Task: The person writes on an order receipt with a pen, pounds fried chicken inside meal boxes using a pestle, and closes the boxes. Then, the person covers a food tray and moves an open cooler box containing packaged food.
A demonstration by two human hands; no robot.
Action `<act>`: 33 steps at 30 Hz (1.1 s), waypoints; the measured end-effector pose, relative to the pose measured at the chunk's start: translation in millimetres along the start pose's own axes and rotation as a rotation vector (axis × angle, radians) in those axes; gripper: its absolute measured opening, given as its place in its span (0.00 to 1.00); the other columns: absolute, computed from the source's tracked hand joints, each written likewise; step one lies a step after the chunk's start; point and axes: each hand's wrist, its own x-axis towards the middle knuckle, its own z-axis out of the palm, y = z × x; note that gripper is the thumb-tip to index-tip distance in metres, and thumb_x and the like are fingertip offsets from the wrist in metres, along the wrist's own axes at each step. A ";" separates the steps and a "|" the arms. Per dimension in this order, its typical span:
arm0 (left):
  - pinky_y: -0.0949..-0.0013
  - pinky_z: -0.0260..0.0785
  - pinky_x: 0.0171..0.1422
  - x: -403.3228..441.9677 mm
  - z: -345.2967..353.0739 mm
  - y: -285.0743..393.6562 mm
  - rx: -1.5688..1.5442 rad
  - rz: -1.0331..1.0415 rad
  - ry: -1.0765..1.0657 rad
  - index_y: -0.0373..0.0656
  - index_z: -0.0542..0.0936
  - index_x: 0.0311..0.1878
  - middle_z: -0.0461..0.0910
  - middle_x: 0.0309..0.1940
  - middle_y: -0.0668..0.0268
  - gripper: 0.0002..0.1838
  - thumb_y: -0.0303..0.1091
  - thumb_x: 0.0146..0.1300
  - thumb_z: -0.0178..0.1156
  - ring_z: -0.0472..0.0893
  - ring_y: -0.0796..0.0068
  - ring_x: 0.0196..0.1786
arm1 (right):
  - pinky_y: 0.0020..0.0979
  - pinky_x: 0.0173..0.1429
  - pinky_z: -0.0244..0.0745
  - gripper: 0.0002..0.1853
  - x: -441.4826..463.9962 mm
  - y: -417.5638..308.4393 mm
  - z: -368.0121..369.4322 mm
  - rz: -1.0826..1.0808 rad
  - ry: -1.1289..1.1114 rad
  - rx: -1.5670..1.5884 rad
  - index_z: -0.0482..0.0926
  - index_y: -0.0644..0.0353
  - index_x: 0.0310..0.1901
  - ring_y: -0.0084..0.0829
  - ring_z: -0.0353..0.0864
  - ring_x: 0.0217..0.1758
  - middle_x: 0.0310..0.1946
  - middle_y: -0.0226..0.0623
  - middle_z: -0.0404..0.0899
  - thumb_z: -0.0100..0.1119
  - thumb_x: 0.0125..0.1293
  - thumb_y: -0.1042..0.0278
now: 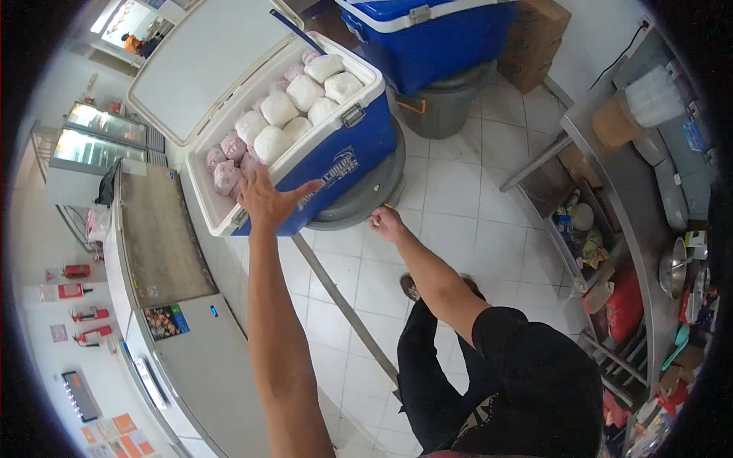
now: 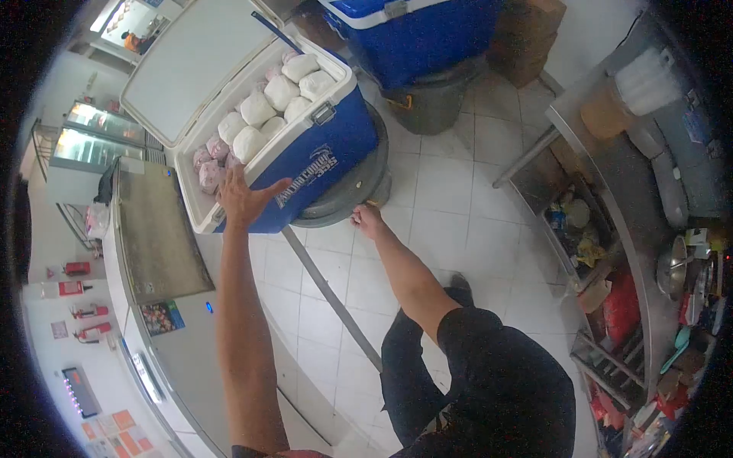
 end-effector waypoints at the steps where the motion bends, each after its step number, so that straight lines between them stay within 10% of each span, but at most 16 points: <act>1: 0.36 0.57 0.75 -20.7 -17.4 9.7 -0.021 -0.007 -0.036 0.33 0.72 0.69 0.73 0.67 0.44 0.69 0.82 0.31 0.75 0.67 0.40 0.74 | 0.36 0.40 0.75 0.08 -28.1 -0.7 -9.2 0.011 0.010 -0.004 0.72 0.52 0.33 0.22 0.69 0.28 0.27 0.26 0.69 0.56 0.66 0.80; 15: 0.43 0.65 0.73 -71.5 -126.8 114.3 0.042 0.129 -0.054 0.35 0.71 0.71 0.76 0.65 0.45 0.64 0.68 0.34 0.84 0.73 0.42 0.70 | 0.43 0.54 0.76 0.08 -167.5 -65.2 -85.8 -0.217 -0.180 -0.241 0.79 0.48 0.41 0.23 0.75 0.40 0.32 0.23 0.74 0.64 0.63 0.72; 23: 0.43 0.52 0.84 -98.8 -191.8 173.1 0.033 -0.053 -0.338 0.36 0.59 0.80 0.61 0.78 0.42 0.70 0.63 0.39 0.84 0.57 0.42 0.81 | 0.46 0.62 0.77 0.21 -309.7 -198.6 -44.2 0.239 0.106 -0.161 0.77 0.45 0.60 0.25 0.75 0.51 0.44 0.27 0.75 0.64 0.65 0.68; 33: 0.37 0.40 0.85 -282.8 -307.3 269.0 0.140 0.021 -0.211 0.33 0.58 0.79 0.56 0.79 0.40 0.72 0.72 0.39 0.80 0.50 0.37 0.83 | 0.48 0.60 0.77 0.13 -530.9 -215.8 -128.4 0.072 0.002 -0.241 0.82 0.44 0.51 0.25 0.76 0.46 0.39 0.23 0.77 0.66 0.65 0.64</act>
